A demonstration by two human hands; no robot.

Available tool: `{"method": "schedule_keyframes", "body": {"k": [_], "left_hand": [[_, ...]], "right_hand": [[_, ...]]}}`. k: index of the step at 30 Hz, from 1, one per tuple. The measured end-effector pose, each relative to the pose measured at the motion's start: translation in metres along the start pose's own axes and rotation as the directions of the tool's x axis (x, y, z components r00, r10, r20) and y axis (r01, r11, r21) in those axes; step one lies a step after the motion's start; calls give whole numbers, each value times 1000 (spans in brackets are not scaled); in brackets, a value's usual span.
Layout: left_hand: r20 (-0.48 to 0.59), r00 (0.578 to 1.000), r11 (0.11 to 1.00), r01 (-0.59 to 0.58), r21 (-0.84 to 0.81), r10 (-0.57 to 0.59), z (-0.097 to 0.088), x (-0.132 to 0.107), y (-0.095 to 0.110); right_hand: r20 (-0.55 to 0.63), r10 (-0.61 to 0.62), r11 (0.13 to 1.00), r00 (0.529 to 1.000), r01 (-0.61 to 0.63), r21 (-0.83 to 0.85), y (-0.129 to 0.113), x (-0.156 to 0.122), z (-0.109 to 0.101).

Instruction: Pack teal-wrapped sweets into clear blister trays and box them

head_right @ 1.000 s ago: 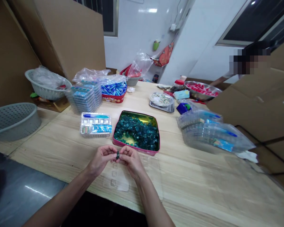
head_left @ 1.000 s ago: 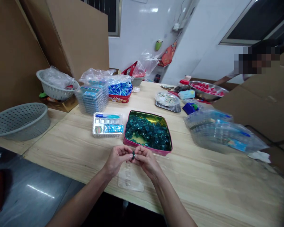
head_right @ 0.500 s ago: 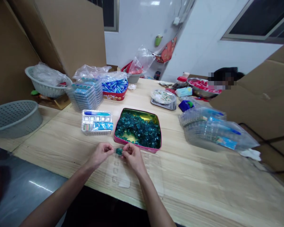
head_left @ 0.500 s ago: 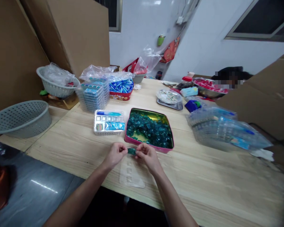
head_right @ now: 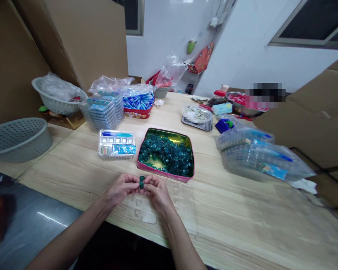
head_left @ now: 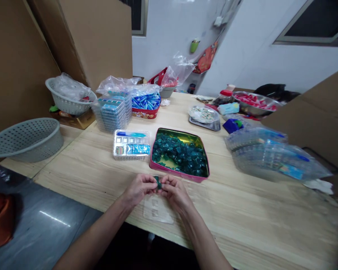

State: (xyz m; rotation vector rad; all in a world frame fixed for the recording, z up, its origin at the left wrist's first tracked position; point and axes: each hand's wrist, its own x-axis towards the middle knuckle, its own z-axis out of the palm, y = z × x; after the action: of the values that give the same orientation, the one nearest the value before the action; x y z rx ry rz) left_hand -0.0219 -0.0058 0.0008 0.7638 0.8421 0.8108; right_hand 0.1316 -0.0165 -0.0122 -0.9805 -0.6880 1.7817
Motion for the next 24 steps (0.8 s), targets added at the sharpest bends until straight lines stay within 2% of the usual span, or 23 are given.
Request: {"method": "schedule_keyframes", "body": {"k": [6,8,10,12,14,16,18,21,24], "left_hand": [[-42,999,986,-2,165,9,-5,4,-6],[-44,998,964,-23,263,36,-7,6,-6],[-78,991,902,-67,426,110,-8,7,-6],[-114,964,749,-110,653,241,-9,8,-7],[-95,929,512,-111,852,359,-8,7,-10],[-48,915,290,-76,954,400,-6,6,-13],[-31,922,143,-26,989,386,-3,6,-16],[-44,929,43,30,999,368,-1,8,-19],[-57,934,17,54,998,353,-1,12,-19]], "right_hand": [[84,-41,996,996,47,-77,-2,0,-7],[93,-80,983,992,94,-158,-3,2,-8],[80,-112,960,990,129,-248,-4,5,-9],[61,-121,932,991,135,-336,-1,8,-11],[55,-111,899,992,124,-420,4,13,-14],[51,-114,856,992,124,-501,12,17,-18],[38,-139,806,990,135,-576,20,20,-23],[23,-219,706,975,175,-686,27,22,-26],[28,-341,554,940,225,-801,26,21,-23]]}}
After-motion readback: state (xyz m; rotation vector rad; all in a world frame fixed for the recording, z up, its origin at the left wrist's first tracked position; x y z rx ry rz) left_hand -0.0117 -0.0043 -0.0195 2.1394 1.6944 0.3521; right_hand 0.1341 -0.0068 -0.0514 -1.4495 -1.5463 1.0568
